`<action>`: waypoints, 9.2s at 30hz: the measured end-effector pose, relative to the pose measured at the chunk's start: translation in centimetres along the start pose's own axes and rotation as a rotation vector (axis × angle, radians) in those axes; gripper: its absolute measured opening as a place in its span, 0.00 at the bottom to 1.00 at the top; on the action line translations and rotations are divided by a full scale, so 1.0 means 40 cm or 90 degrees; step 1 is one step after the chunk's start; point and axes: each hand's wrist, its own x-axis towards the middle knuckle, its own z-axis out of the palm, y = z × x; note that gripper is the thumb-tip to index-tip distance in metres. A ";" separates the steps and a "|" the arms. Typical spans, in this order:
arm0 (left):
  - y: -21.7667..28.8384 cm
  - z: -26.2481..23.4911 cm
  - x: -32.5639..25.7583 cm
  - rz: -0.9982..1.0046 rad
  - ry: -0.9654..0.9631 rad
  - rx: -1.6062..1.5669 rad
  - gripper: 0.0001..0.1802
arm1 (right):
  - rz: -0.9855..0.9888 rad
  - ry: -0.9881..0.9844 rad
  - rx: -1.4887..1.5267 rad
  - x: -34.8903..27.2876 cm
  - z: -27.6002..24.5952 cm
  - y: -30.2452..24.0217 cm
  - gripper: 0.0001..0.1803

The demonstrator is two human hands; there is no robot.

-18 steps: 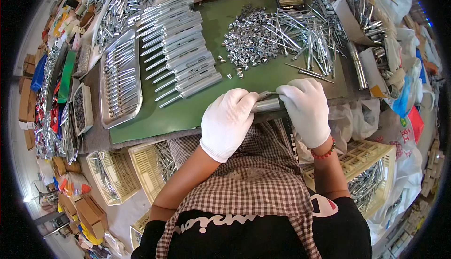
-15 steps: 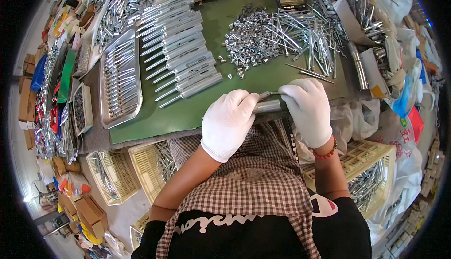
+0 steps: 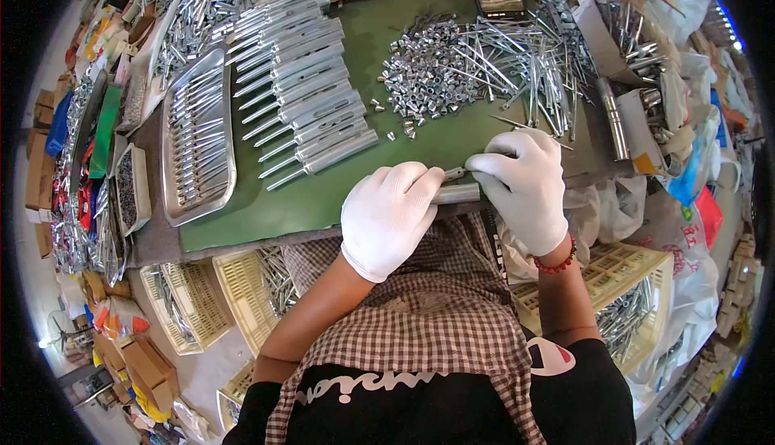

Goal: The recorder is assembling and organizing small metal tubes and components at a workstation in a factory environment.

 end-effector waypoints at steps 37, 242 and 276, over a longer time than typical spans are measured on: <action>-0.010 0.011 -0.003 0.011 0.024 -0.009 0.18 | -0.008 -0.169 0.238 0.075 -0.025 0.010 0.12; -0.585 -0.305 0.215 0.019 0.101 0.348 0.07 | 0.302 -0.062 0.558 0.533 0.390 -0.062 0.38; -0.227 -0.138 -0.003 0.126 -0.038 0.229 0.25 | 0.375 0.269 0.106 -0.316 -0.383 0.207 0.16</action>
